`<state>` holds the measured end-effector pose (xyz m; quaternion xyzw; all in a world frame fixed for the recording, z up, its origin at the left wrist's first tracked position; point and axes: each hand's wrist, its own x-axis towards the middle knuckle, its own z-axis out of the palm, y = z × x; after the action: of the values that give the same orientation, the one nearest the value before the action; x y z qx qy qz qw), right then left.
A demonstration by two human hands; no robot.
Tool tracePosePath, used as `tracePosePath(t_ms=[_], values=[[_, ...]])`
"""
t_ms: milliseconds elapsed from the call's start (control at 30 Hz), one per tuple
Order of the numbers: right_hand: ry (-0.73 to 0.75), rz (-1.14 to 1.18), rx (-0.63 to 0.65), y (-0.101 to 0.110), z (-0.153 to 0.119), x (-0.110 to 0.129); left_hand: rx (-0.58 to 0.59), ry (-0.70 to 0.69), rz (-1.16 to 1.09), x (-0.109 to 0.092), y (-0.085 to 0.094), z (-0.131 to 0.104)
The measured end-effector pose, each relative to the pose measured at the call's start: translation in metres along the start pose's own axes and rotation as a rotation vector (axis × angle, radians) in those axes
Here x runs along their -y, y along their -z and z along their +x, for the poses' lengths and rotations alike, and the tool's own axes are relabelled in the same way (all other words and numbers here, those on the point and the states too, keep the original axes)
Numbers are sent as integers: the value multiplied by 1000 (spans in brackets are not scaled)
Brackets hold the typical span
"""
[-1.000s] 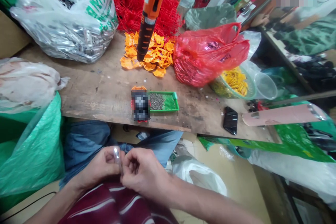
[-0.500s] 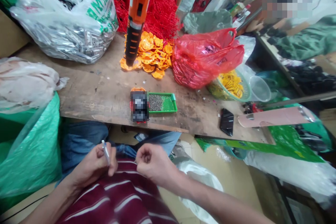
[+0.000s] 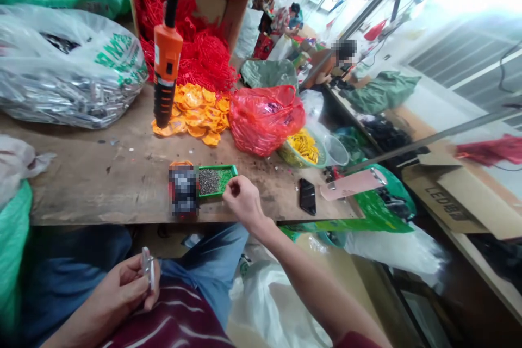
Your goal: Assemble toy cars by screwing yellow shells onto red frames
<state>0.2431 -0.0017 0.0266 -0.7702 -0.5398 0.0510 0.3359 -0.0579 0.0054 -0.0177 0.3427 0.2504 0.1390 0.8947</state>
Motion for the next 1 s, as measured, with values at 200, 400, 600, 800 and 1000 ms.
tracePosePath(t_ms=[200, 400, 600, 800, 1000], values=[[147, -61, 39, -16, 21, -3, -11, -21, 2, 5, 1, 3], [232, -133, 121, -27, 31, -12, -30, -3, -19, 2, -5, 1], [228, -121, 135, -26, 31, -13, -56, -8, -29, 2, -7, 2], [158, 20, 104, -12, 28, 10, -68, -6, -46, 5, -5, 2], [-101, 409, 378, 5, -12, 63, -134, -1, -52, -10, -15, -1]])
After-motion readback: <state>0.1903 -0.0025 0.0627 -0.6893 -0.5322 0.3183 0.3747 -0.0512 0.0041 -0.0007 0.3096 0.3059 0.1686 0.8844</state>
